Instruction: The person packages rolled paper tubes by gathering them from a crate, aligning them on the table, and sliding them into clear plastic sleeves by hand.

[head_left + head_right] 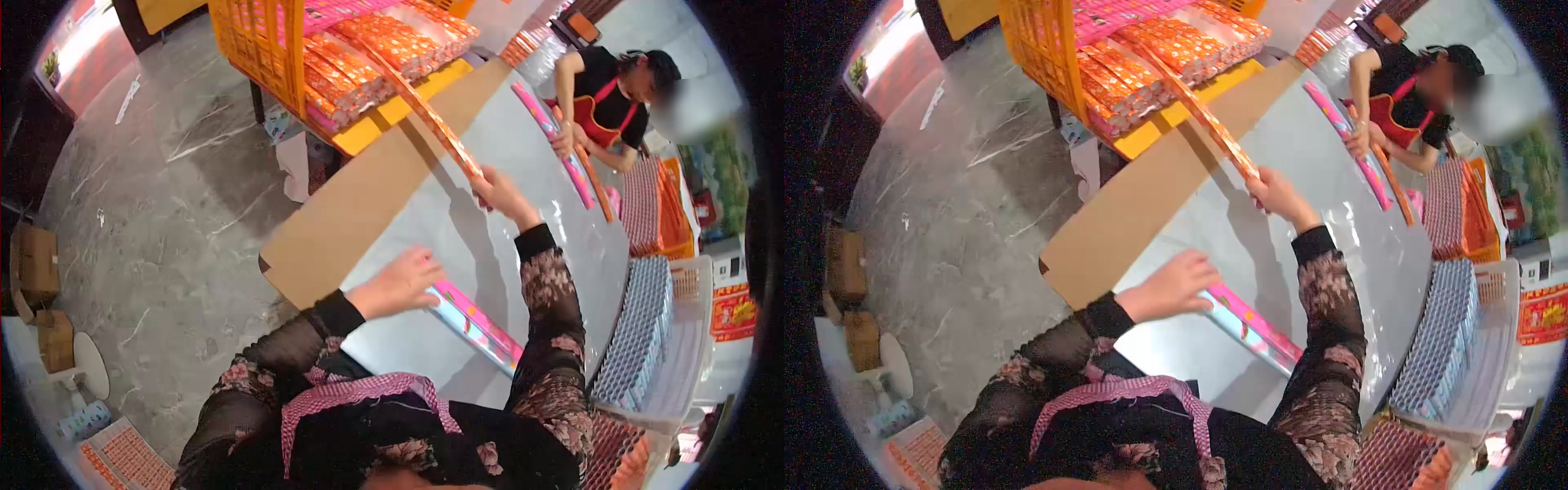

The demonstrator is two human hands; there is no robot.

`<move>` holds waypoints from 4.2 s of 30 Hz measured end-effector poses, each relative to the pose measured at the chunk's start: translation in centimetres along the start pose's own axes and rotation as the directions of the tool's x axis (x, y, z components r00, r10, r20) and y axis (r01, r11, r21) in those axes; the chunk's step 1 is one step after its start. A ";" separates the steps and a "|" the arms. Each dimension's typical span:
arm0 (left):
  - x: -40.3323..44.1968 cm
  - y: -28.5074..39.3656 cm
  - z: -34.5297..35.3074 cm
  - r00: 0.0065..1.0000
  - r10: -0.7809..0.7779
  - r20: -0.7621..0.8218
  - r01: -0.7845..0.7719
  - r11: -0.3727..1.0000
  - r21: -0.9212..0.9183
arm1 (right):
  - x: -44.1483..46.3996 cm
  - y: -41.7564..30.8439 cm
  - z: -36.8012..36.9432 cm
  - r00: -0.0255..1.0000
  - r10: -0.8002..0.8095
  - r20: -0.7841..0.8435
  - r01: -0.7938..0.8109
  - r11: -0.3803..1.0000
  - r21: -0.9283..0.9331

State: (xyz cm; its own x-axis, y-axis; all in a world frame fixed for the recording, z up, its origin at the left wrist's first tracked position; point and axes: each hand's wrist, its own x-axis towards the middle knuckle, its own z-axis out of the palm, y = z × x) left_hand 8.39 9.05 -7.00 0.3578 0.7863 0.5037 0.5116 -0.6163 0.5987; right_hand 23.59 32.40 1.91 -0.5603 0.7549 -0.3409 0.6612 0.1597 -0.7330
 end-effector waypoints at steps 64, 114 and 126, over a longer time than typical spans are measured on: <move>1.1 -1.3 -1.9 0.877 -0.004 0.480 -0.033 0.997 0.069 | -44.5 20.6 12.0 0.726 -0.042 -0.686 -0.217 0.934 -0.286; -0.6 -1.2 -0.4 0.881 -0.472 -0.043 0.334 0.682 -0.651 | -26.0 10.7 13.8 0.844 -0.451 -0.289 0.173 0.739 -0.651; 0.1 0.0 0.6 0.822 -0.563 -0.089 0.313 0.576 -0.756 | -27.1 10.7 14.0 0.838 -0.440 -0.322 0.151 0.754 -0.640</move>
State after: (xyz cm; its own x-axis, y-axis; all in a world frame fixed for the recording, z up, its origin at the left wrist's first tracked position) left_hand 8.92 9.12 -7.29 -0.0633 0.9892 0.1323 -0.1839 -0.1419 0.9726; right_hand 38.85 4.77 -4.91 -0.6004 0.7670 0.2264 0.7331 0.6410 -0.2273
